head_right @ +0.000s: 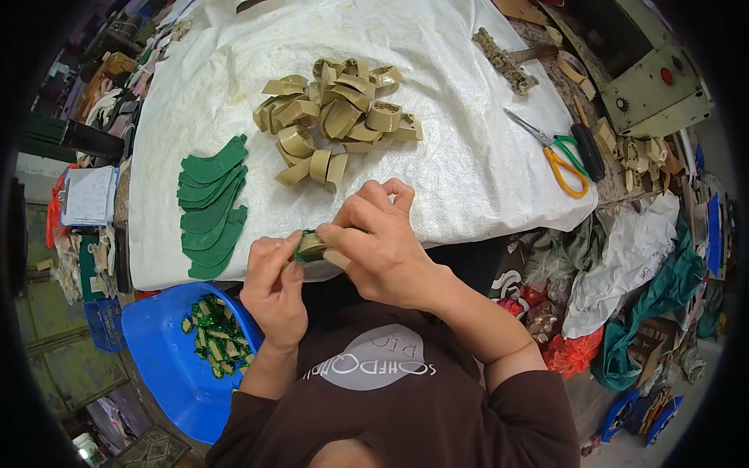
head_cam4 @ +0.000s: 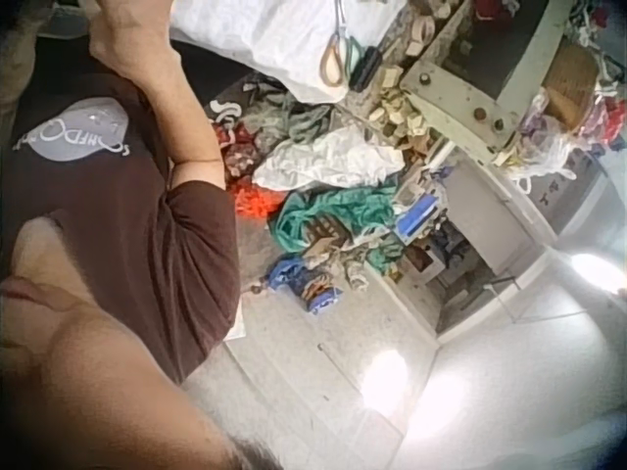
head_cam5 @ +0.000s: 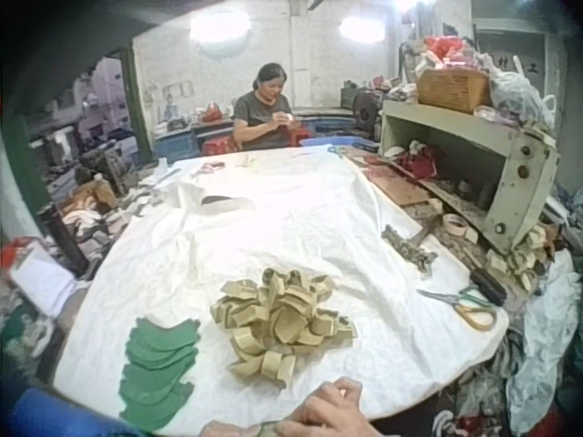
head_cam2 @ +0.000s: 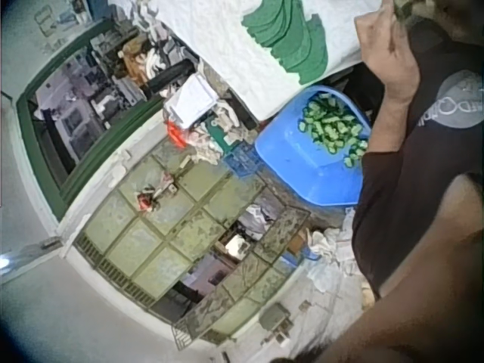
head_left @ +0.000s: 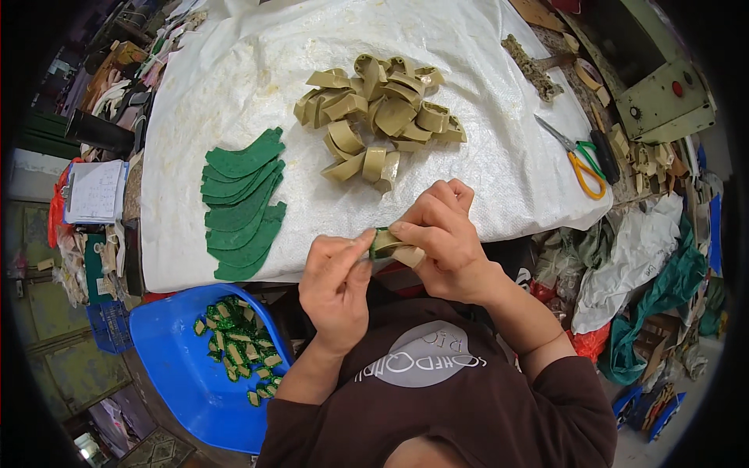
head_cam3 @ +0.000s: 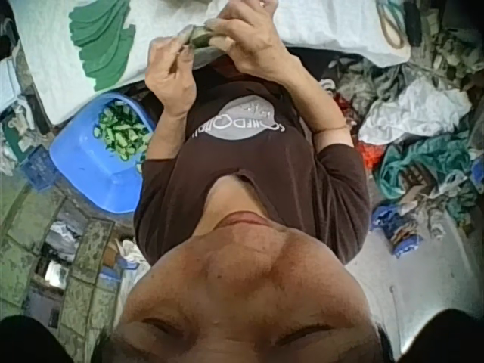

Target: The person sits at a workbench and repeatedly picks up beige plastic components and green foam pieces. They wrap the foam around the plastic parts by hand and place the finished assemblies into a blue bin.

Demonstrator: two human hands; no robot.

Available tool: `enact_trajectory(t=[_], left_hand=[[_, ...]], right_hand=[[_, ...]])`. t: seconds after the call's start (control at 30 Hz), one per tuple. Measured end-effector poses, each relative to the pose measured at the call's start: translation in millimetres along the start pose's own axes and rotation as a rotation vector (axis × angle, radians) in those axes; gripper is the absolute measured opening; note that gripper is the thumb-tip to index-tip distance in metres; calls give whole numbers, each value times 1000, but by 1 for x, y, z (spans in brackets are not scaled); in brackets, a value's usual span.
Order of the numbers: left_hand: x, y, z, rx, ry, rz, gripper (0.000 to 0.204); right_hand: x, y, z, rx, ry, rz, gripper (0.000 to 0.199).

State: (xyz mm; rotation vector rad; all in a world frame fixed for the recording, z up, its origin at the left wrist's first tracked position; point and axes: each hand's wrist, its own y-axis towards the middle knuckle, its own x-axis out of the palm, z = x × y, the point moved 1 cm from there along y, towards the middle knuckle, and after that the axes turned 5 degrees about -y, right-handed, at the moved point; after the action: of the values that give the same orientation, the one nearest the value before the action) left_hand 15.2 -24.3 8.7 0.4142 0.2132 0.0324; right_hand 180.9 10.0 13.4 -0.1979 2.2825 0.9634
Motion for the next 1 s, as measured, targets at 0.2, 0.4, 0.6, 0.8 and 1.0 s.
enact_trajectory(t=[0.2, 0.4, 0.6, 0.8, 1.0], left_hand=[[9, 7, -13, 183, -141, 32, 11], [6, 3, -15, 224, -75, -53, 18], [4, 4, -5, 413, 105, 73, 22], [-16, 11, -20, 365, 119, 156, 31], [-10, 12, -6, 402, -73, 136, 22]], right_hand=[[-1, -7, 3, 19, 270, -94, 36], [-5, -3, -1, -7, 314, -239, 33], [-11, 3, 2, -161, 127, -129, 29], [-27, 14, -13, -62, 164, -114, 31], [13, -30, -4, 674, 1001, 117, 31]])
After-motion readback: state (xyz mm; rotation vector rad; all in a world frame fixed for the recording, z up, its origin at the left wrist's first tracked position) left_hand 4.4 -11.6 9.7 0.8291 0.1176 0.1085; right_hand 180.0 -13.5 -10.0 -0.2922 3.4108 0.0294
